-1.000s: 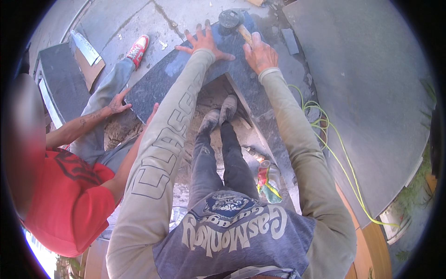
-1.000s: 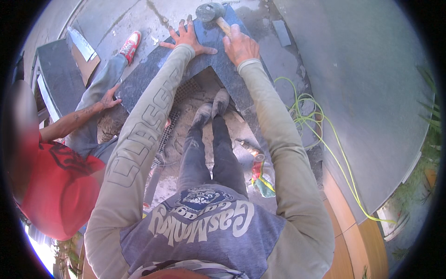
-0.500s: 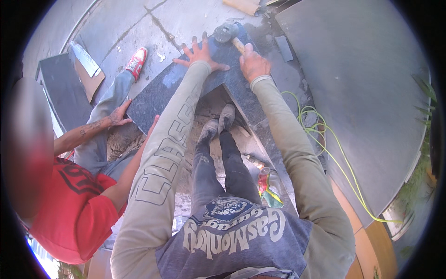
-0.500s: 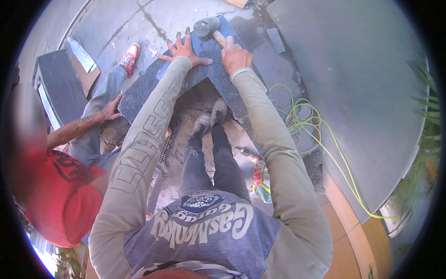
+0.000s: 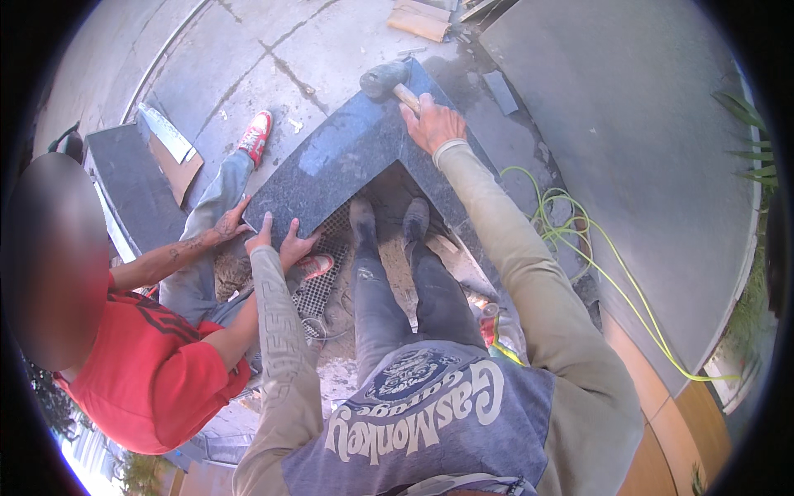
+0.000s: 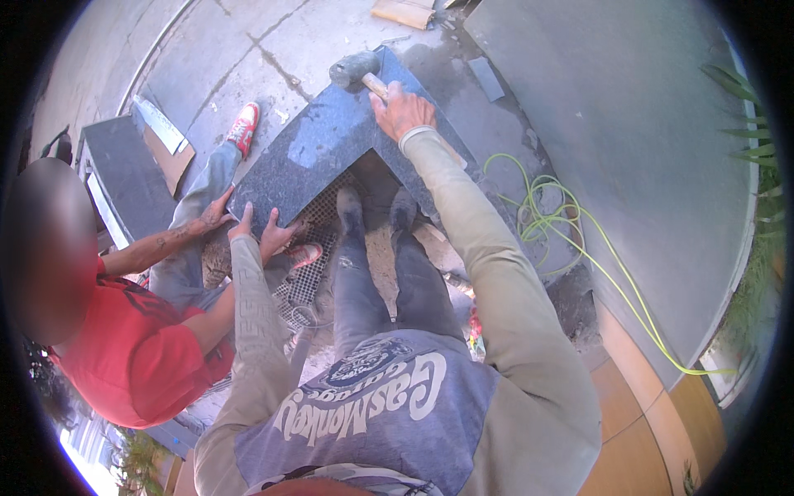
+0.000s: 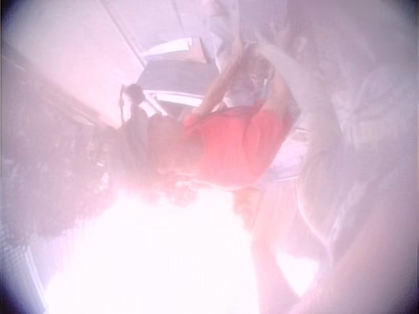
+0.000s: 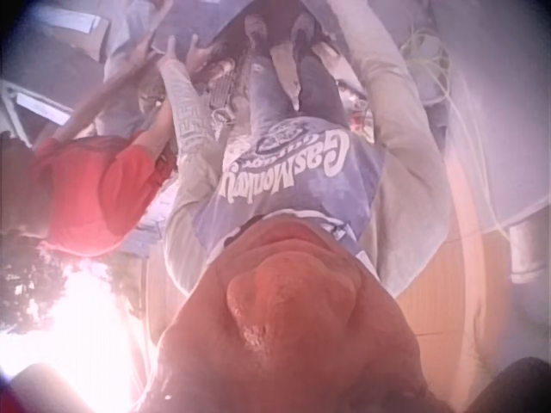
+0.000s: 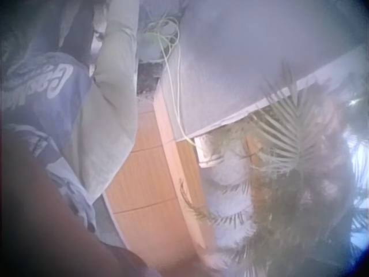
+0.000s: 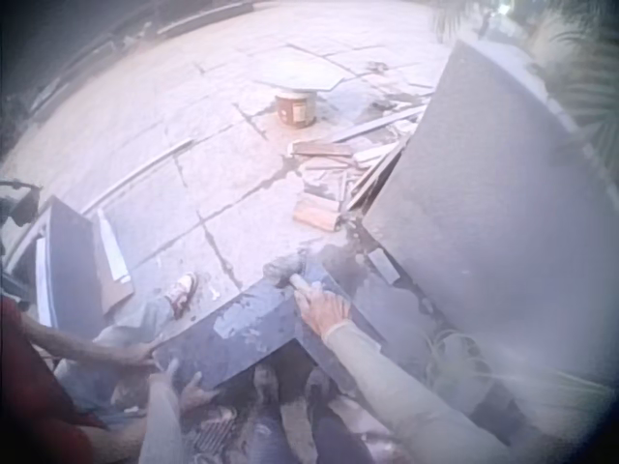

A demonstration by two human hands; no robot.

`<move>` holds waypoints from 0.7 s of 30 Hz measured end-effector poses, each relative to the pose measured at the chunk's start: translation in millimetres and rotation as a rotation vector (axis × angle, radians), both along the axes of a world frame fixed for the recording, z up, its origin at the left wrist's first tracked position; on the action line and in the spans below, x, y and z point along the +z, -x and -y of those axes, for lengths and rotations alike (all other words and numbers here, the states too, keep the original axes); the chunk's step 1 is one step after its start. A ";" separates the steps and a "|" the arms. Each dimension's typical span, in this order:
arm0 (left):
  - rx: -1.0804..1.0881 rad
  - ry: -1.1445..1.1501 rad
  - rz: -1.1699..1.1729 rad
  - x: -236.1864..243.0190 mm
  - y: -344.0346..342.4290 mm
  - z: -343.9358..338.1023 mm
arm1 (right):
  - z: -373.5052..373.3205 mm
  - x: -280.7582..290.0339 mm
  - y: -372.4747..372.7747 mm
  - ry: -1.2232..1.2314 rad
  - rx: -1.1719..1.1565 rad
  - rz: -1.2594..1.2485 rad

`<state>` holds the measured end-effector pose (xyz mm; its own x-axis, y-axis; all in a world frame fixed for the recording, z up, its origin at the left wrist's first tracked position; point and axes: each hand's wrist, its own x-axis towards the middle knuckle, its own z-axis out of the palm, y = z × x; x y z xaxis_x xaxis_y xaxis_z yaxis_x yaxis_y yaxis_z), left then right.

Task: The person applies adhesive to a dark stone tile using a caulking gun, then places the tile onto a prepared surface with metal mesh. The person uses a rubber mallet to tap the tile into position and adjusts its alignment with a coworker's assistance.

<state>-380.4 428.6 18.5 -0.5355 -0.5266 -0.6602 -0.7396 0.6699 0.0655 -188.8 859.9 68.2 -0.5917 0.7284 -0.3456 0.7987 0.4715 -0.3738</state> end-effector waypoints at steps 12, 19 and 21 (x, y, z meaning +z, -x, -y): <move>-0.082 0.299 -0.103 31.6 29.8 -67.5 | -7.8 -1.7 4.4 0.090 -0.092 0.079; -1.247 -0.191 -0.514 24.8 -17.8 -191.2 | -5.0 -0.4 9.7 0.111 -0.170 0.123; -1.412 -0.168 -0.435 8.4 -6.9 -266.5 | -10.6 2.4 8.4 0.095 -0.163 0.141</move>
